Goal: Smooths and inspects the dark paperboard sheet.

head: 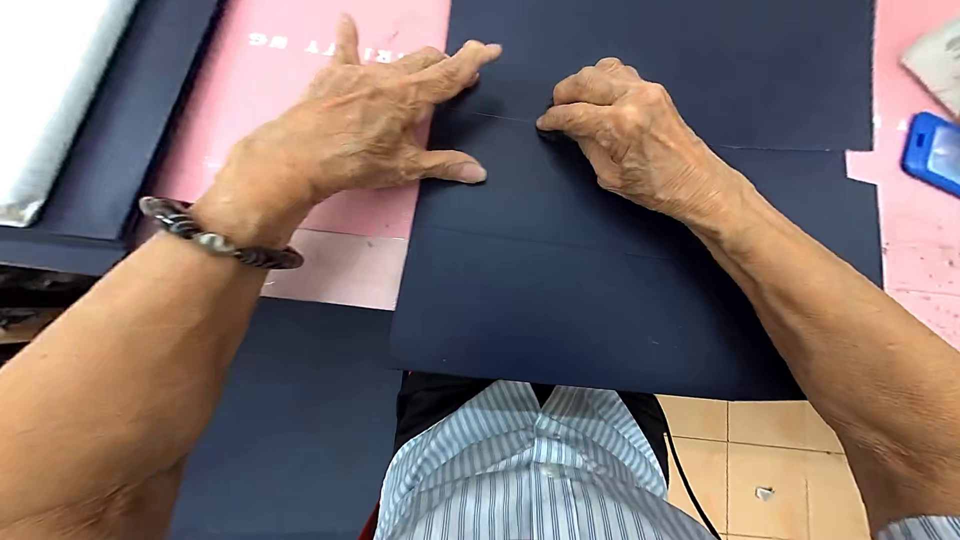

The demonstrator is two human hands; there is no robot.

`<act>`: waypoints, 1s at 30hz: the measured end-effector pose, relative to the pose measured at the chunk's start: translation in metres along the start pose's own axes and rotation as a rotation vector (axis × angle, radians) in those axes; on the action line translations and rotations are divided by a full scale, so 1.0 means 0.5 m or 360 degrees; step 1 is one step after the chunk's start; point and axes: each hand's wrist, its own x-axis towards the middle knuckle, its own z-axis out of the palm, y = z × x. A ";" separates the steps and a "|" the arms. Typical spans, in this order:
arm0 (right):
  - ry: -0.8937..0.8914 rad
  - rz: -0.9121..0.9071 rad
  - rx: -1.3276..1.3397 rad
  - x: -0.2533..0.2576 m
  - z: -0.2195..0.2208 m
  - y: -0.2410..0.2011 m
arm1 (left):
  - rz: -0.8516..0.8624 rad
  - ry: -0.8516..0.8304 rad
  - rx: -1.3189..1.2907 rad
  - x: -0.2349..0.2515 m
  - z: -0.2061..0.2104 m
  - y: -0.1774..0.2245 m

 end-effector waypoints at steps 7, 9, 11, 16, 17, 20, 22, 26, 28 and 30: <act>-0.0001 0.0283 -0.0136 -0.169 -0.111 0.025 | 0.0006 -0.0087 0.0069 0.006 -0.012 0.000; 0.0005 0.0349 -0.0187 -0.215 -0.141 0.029 | 0.0008 -0.0086 0.0057 0.007 -0.010 -0.001; 0.0032 0.0399 -0.0223 -0.239 -0.153 0.030 | 0.0026 -0.0071 -0.0005 0.008 -0.007 -0.001; 0.0057 0.0310 -0.0111 -0.141 -0.090 0.008 | 0.0041 -0.0093 0.0042 0.015 -0.010 0.003; 0.0069 0.0268 -0.0061 -0.104 -0.063 0.001 | 0.0049 -0.0118 0.0064 0.017 -0.013 0.006; 0.0085 0.0130 0.0050 0.005 0.010 -0.016 | 0.0055 -0.0159 0.0098 0.018 -0.025 0.013; 0.0082 0.0048 0.0103 0.023 0.023 -0.016 | 0.0047 -0.0159 0.0094 0.016 -0.027 0.015; 0.0081 0.0090 0.0067 -0.043 -0.015 -0.003 | 0.0029 -0.0154 0.0124 0.013 -0.029 0.011; 0.0070 0.0165 0.0020 -0.096 -0.051 0.009 | 0.0009 -0.0166 0.0124 0.015 -0.029 0.011; 0.0068 0.0253 -0.0053 -0.149 -0.085 0.018 | 0.0006 -0.0167 0.0119 0.017 -0.028 0.011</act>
